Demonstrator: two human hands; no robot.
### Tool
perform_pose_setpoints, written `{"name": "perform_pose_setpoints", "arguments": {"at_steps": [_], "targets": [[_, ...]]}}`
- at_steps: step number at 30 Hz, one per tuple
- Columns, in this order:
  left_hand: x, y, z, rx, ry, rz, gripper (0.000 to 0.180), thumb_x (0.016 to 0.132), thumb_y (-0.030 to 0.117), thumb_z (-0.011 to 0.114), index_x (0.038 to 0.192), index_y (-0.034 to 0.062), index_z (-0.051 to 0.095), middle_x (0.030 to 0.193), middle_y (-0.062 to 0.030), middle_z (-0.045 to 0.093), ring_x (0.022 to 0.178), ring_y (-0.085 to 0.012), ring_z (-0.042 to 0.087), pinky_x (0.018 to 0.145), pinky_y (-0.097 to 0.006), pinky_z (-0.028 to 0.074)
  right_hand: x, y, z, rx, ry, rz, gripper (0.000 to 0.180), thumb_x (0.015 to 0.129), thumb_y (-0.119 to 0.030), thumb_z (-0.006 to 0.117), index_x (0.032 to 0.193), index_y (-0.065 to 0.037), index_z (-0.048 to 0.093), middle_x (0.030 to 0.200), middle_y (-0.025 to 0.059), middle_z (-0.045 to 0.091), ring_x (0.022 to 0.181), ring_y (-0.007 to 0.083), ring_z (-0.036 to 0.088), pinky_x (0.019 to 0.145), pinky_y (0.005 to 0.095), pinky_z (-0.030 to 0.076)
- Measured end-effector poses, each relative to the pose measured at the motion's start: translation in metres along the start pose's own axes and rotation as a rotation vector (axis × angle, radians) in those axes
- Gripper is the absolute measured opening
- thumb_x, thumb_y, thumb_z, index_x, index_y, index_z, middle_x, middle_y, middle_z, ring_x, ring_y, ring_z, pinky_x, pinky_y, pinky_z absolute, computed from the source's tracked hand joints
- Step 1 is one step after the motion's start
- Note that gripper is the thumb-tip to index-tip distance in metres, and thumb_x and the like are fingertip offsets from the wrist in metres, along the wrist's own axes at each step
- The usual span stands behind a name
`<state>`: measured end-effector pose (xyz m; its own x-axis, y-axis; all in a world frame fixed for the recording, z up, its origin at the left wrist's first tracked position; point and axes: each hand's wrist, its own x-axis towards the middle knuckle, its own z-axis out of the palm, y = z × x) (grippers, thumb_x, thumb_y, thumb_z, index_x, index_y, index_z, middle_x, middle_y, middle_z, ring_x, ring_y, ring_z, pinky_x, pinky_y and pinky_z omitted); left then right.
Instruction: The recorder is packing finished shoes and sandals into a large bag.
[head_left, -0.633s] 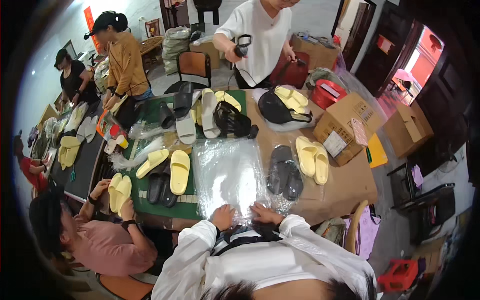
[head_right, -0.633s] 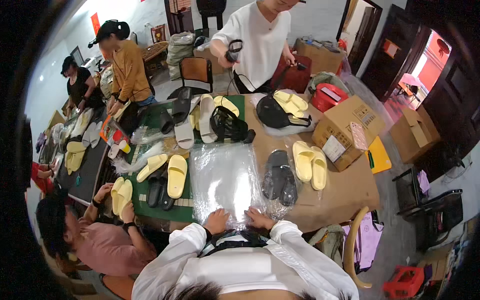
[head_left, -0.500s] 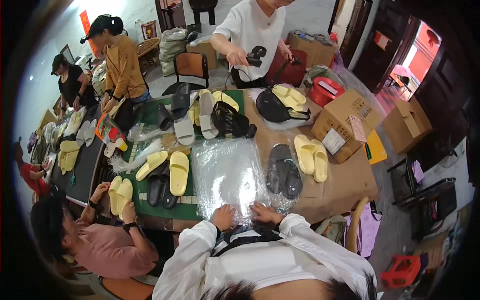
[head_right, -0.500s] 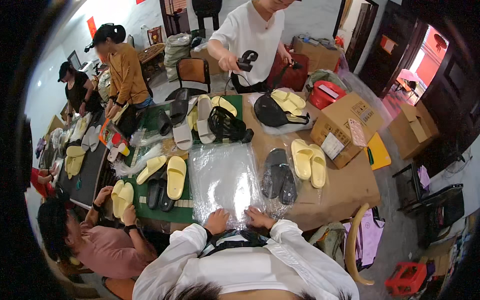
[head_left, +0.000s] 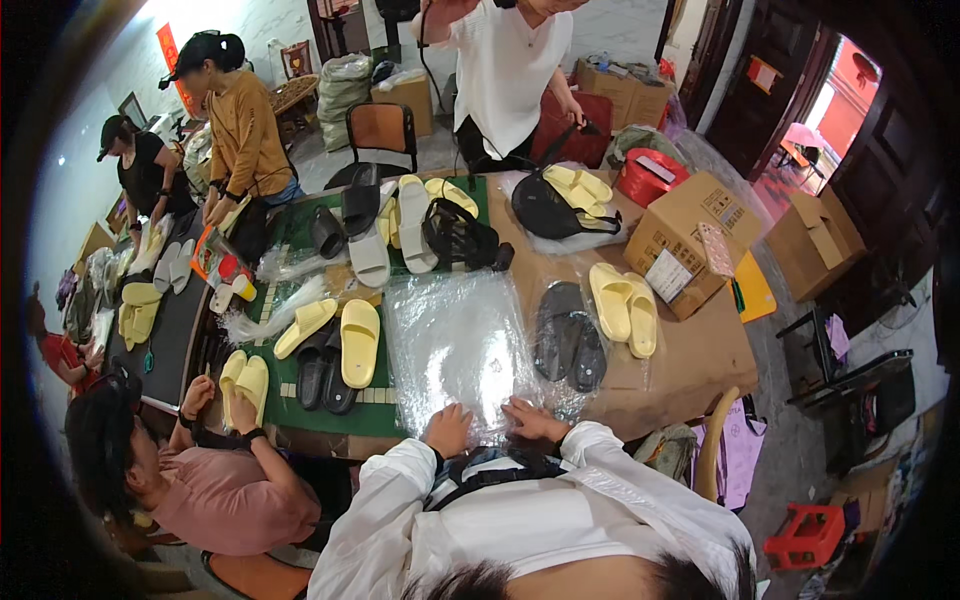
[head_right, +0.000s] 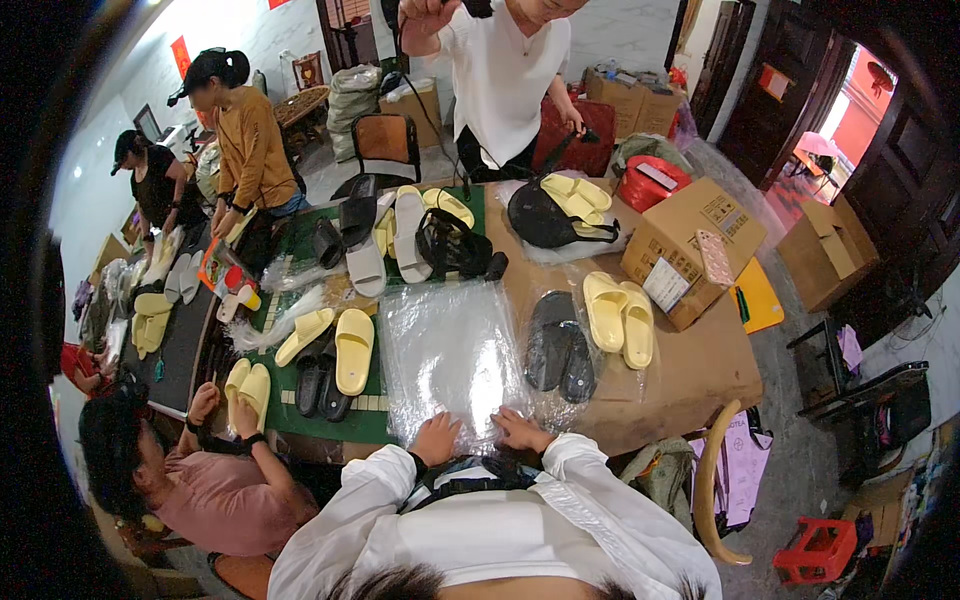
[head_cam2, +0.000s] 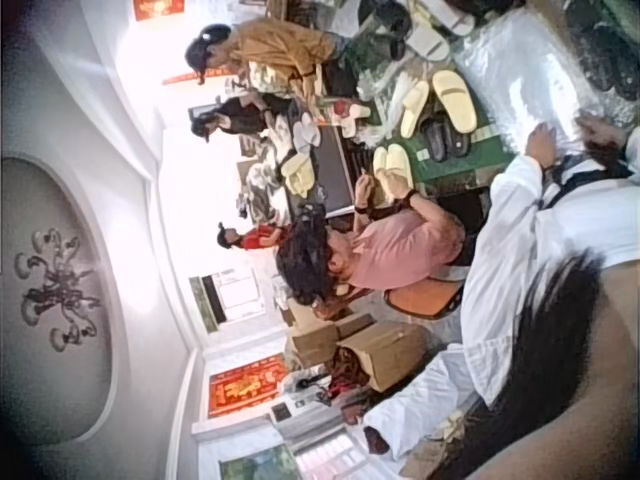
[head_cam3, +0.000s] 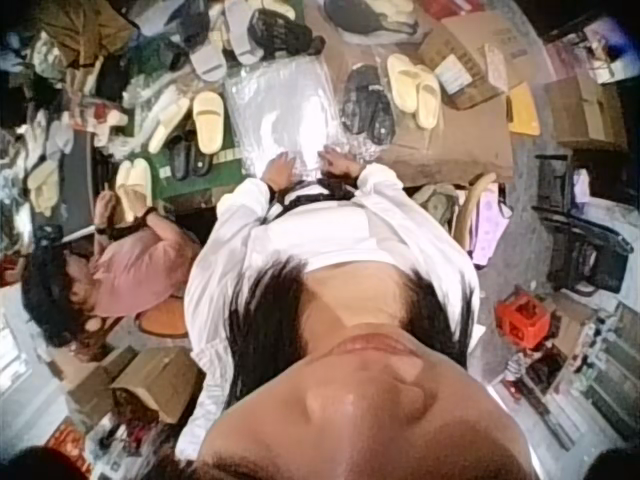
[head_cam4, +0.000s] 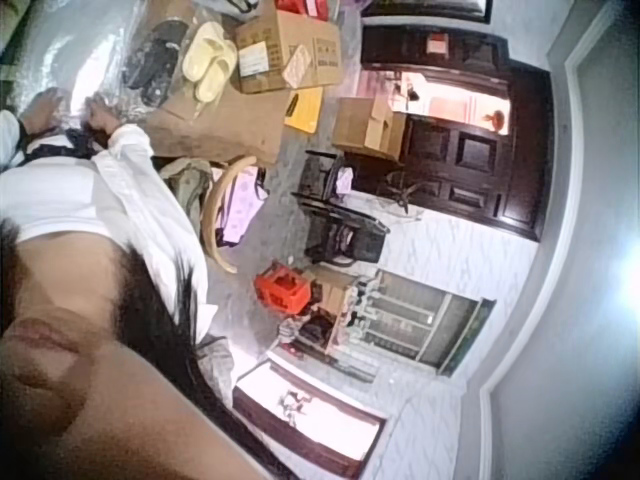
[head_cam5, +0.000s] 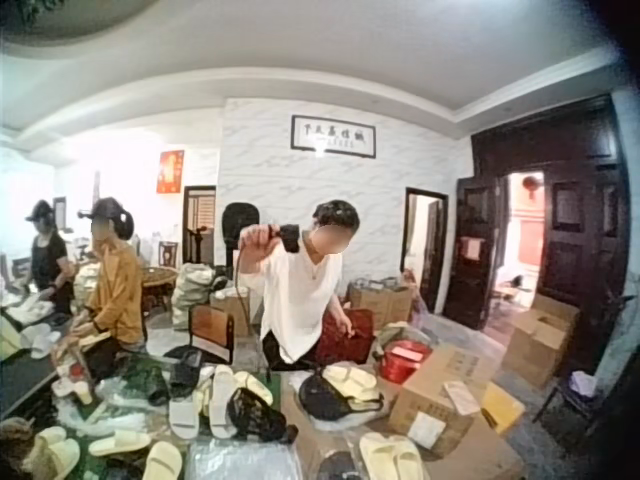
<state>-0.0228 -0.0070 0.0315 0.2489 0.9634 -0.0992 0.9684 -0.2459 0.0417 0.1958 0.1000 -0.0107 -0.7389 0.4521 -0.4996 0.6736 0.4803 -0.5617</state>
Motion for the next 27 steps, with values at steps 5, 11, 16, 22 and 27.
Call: {"name": "perform_pose_setpoints", "arguments": {"at_steps": [5, 11, 16, 22, 27], "targets": [[0.002, -0.009, -0.003, -0.069, 0.192, -0.041, 0.031, 0.074, 0.018, 0.049, 0.104, 0.01, 0.052, 0.109, -0.0148, 0.048, 0.1, -0.0279, 0.045, 0.081, -0.041, 0.038, -0.007, -0.012, -0.005, -0.019, -0.044, -0.001, 0.067, 0.078, -0.034, 0.054, 0.134, -0.021, 0.02, 0.142, 0.0115, 0.008, 0.13, 0.0294, 0.01, 0.097, 0.0587, 0.015], [-0.003, -0.043, 0.011, -0.339, 0.04, -0.527, 0.043, 0.072, 0.012, 0.051, 0.115, 0.01, 0.046, 0.123, -0.0172, 0.037, 0.113, -0.034, 0.036, 0.092, -0.046, 0.032, -0.007, -0.013, 0.002, -0.137, 0.044, 0.092, 0.072, 0.075, -0.034, 0.057, 0.134, -0.016, 0.019, 0.141, 0.0108, 0.009, 0.13, 0.0263, 0.011, 0.096, 0.0578, 0.02], [-0.022, -0.052, 0.016, -0.309, 0.033, -0.301, 0.047, 0.074, 0.011, 0.048, 0.12, 0.009, 0.041, 0.126, -0.0134, 0.035, 0.115, -0.031, 0.035, 0.092, -0.046, 0.033, -0.002, -0.016, 0.006, -0.192, 0.03, 0.108, 0.075, 0.073, -0.03, 0.059, 0.134, -0.014, 0.018, 0.141, 0.0135, 0.009, 0.129, 0.0301, 0.013, 0.096, 0.0578, 0.021], [-0.008, -0.064, 0.007, -0.064, 0.287, -0.356, 0.053, 0.074, 0.015, 0.048, 0.124, 0.0057, 0.036, 0.133, -0.0195, 0.026, 0.12, -0.0347, 0.028, 0.098, -0.047, 0.023, 0.003, -0.032, 0.015, -0.225, 0.127, 0.155, 0.072, 0.071, -0.026, 0.059, 0.131, -0.01, 0.022, 0.139, 0.0159, 0.014, 0.128, 0.0312, 0.016, 0.095, 0.0572, 0.024], [0.008, -0.101, -0.039, -0.037, 0.484, -0.88, 0.063, 0.073, 0.02, 0.055, 0.128, 0.0052, 0.029, 0.133, -0.0235, 0.022, 0.117, -0.0372, 0.031, 0.097, -0.046, 0.023, -0.002, -0.04, 0.012, -0.178, 0.121, 0.237, 0.07, 0.074, -0.026, 0.058, 0.131, -0.009, 0.023, 0.138, 0.0174, 0.013, 0.128, 0.0339, 0.014, 0.096, 0.0561, 0.024]]}}
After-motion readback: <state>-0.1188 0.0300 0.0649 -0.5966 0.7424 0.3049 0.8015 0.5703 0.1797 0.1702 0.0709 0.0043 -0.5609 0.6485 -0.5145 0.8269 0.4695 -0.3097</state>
